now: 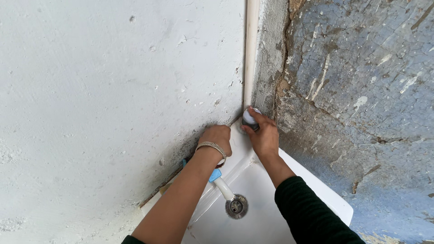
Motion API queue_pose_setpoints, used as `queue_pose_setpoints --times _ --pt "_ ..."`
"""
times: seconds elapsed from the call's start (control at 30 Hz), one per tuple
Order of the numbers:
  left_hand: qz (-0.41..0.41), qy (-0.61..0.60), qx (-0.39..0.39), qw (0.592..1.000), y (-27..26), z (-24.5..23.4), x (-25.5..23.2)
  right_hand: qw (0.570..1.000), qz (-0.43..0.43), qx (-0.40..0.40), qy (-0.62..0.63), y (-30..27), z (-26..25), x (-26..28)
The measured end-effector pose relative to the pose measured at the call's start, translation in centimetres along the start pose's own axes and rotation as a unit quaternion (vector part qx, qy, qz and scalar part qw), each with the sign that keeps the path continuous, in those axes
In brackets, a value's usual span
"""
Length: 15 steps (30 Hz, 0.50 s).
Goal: The person cleans a small white sink and its blue faucet by hand using a brush and a sponge, occasionally pouring liquid from a green bottle onto the brush and sink surface.
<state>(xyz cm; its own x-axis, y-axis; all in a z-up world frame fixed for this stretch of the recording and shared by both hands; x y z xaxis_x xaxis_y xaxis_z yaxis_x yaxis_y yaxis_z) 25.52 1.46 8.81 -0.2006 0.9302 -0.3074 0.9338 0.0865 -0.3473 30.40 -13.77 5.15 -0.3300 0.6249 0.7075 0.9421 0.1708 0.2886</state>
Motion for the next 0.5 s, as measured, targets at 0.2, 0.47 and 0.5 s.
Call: queue_pose_setpoints --times 0.2,0.47,0.5 --pt "0.038 -0.257 -0.017 0.966 -2.4 -5.8 1.0 0.985 -0.086 0.147 0.013 -6.2 4.5 2.6" --pt "-0.019 -0.347 0.001 0.938 -3.7 -5.0 1.6 0.999 -0.027 -0.018 -0.024 -2.6 2.7 2.0" --pt "0.009 -0.348 -0.027 0.937 -3.6 -5.0 1.5 0.996 -0.083 0.039 -0.013 -5.2 4.1 3.0"
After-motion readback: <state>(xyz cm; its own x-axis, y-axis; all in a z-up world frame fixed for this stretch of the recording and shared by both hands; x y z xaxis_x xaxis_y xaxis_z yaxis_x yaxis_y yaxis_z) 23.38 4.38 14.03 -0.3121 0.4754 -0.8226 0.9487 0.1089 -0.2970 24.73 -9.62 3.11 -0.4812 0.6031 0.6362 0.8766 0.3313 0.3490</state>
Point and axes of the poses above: each hand's wrist, its own y-axis towards the middle knuckle, its own z-axis out of the palm, x = y × z, the point moved 1 cm from there along y, towards the middle knuckle, and after that the axes turned 4 degrees about x, right-handed, at the moved point
